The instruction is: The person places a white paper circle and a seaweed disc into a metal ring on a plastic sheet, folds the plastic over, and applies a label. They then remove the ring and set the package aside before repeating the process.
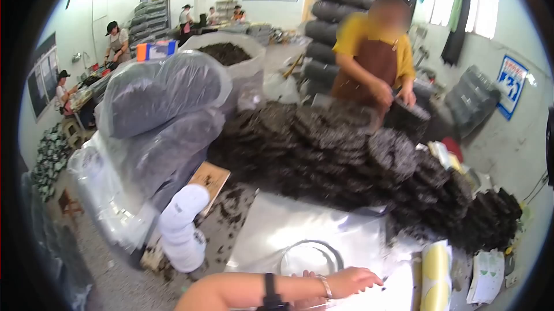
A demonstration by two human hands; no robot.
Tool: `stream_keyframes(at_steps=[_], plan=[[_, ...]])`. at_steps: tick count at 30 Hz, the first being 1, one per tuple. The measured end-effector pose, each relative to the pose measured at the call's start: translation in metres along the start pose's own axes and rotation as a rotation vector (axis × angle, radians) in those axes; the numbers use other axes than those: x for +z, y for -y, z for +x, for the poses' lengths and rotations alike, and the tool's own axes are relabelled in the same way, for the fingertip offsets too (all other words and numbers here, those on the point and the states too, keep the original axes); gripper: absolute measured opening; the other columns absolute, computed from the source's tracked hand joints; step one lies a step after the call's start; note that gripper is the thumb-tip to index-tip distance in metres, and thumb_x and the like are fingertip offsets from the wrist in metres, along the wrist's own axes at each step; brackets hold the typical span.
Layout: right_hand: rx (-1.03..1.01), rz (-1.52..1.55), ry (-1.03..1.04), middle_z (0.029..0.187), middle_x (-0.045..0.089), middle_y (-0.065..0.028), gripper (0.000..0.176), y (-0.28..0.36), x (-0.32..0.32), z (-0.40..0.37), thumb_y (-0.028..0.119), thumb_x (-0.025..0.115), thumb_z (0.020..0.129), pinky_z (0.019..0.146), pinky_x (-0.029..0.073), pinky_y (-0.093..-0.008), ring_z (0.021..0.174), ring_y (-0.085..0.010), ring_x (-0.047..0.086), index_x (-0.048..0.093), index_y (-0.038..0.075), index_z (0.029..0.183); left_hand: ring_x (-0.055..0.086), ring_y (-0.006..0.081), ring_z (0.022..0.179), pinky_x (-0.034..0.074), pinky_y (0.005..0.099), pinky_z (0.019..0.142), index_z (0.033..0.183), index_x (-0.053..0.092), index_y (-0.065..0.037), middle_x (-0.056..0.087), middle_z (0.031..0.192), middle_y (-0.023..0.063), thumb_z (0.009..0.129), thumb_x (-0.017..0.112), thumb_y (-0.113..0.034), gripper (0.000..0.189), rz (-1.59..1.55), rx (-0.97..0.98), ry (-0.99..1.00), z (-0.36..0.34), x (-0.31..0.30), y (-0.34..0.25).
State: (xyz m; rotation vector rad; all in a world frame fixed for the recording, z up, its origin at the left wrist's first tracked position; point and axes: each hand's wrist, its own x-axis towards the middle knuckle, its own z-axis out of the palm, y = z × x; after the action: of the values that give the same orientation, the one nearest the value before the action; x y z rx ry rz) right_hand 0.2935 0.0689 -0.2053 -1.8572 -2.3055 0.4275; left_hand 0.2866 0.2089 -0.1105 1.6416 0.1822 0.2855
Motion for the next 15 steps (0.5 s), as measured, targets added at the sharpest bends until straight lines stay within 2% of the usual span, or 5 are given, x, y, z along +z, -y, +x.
stream_keyframes(at_steps=[3,9,10,12,15], plan=[[0.137,0.49,0.404,0.143,0.047,-0.0289,0.062,0.023,-0.041,-0.046,0.026,0.061,0.077,0.123,0.024,-0.0575,0.143,-0.0465,0.037,0.059,-0.01,0.127,0.062,0.0291,0.114,0.051,0.0382,0.098,0.14,0.062,-0.01,0.065,0.121,0.0142,0.107,0.052,-0.026,0.038,0.341,0.022,-0.011,-0.015,0.076,0.084],[-0.339,0.784,-0.046,0.096,0.075,-0.0142,0.016,-0.035,-0.098,-0.076,0.005,0.066,0.093,0.079,0.056,-0.0354,0.087,-0.0251,0.074,0.073,-0.001,0.107,0.059,0.0312,0.125,0.049,0.0403,0.105,0.152,0.047,-0.013,0.048,0.151,0.0124,0.097,0.066,-0.033,0.062,0.61,0.218,-0.128,-0.072,0.105,0.109],[-0.073,0.761,-0.204,0.094,0.074,-0.0148,0.014,-0.05,-0.104,-0.081,-0.001,0.068,0.088,0.079,0.056,-0.035,0.083,-0.0283,0.072,0.073,0.0,0.102,0.058,0.031,0.128,0.049,0.0412,0.107,0.152,0.046,-0.011,0.042,0.157,0.0125,0.097,0.066,-0.034,0.063,0.439,0.112,-0.067,-0.084,0.098,0.09],[0.126,0.58,-0.624,0.086,0.072,-0.0133,0.01,-0.054,-0.115,-0.057,-0.005,0.065,0.089,0.072,0.053,-0.0338,0.077,-0.027,0.07,0.071,-0.001,0.096,0.066,0.0314,0.115,0.057,0.0381,0.093,0.124,0.067,-0.007,0.065,0.132,0.011,0.09,0.074,-0.023,0.038,0.834,0.332,-0.509,-0.109,0.069,0.049],[-0.047,0.319,-0.671,0.088,0.073,-0.0133,0.01,-0.076,-0.102,-0.05,-0.006,0.064,0.09,0.073,0.052,-0.033,0.077,-0.0242,0.07,0.072,-0.003,0.097,0.069,0.0324,0.1,0.055,0.0386,0.089,0.107,0.072,-0.006,0.073,0.11,0.0112,0.088,0.074,-0.014,0.02,0.792,-0.005,-1.166,-0.16,0.027,0.013]])
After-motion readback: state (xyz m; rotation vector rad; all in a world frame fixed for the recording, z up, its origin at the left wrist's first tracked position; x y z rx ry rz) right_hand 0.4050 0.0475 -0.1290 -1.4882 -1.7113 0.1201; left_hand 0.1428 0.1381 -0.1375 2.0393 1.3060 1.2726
